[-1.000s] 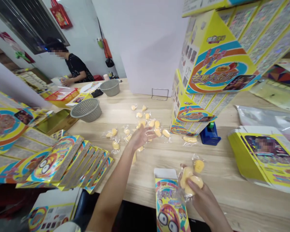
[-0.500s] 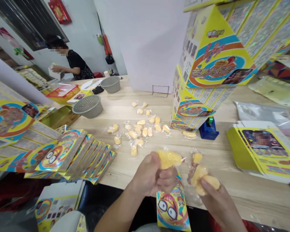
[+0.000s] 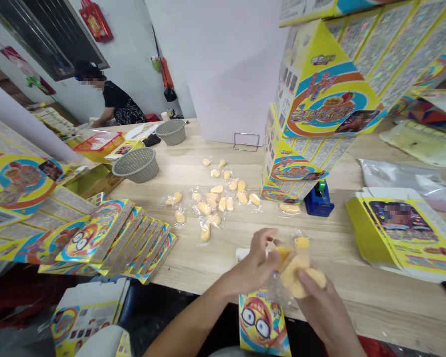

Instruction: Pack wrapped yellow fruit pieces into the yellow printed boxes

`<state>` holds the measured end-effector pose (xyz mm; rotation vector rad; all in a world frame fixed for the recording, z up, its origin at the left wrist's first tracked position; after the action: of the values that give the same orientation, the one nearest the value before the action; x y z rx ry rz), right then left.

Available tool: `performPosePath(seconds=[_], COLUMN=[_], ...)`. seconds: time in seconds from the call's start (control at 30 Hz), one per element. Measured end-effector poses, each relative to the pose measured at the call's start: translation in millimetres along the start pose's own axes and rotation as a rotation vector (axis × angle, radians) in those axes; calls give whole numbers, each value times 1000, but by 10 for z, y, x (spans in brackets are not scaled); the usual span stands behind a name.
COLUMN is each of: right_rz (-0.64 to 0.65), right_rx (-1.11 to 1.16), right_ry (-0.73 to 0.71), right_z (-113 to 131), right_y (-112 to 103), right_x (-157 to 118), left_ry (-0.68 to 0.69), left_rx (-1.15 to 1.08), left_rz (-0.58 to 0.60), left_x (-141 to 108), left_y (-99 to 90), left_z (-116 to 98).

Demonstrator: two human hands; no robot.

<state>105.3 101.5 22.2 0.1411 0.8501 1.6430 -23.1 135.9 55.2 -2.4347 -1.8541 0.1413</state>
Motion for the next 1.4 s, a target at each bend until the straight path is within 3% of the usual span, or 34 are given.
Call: performPosePath(seconds=[0.03, 0.1, 0.2, 0.3, 0.4, 0.57, 0.73, 0.93, 1.03, 1.13, 1.27, 1.4], right_rz=[-67, -137, -193, -187, -140, -175, -96, -47, -34, -16, -18, 39], right_rx=[22, 65, 104, 127, 115, 111, 116, 118, 114, 126, 142, 119], right_ry=[24, 31, 17, 40, 37, -36, -114, -5, 44, 62, 40, 31], right_z=[-31, -62, -77, -112, -126, -34, 111, -11, -61, -70, -54, -27], right_y=[-67, -188, -335, -406, -437, -465, -271, -266, -279, -254, -249, -177], right_x=[21, 53, 71, 84, 107, 105, 103, 114, 121, 121, 119, 108], left_ry=[-76, -304, -504, -606, -639, -613, -529, -277, -142, -85, -98, -107], left_rx=[89, 441, 620, 717, 776, 726, 500, 41, -372, -804, -887, -836], left_rz=[-56, -377, -539, -522, -474, -353, -273, -257, -215, -98, -47, -96], left_x=[114, 330, 708, 998, 1097, 950, 751, 548, 433, 328, 192, 112], left_y=[-137, -603, -1071, -1225, -1242, -1379, -1534, -1324, -1080, -793, -538, -364], left_z=[148, 418, 734, 937, 1008, 1055, 1045, 643, 415, 230, 82, 93])
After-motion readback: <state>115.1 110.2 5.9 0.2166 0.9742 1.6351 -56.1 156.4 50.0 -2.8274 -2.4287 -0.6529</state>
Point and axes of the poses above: each hand's wrist, its own x-axis towards the middle knuckle, its own y-axis out of the palm, z = x × y, the point moved 6 cm from there along x, towards the middle knuckle, and after that the axes turned 7 degrees about z, right-handed, at the moved point
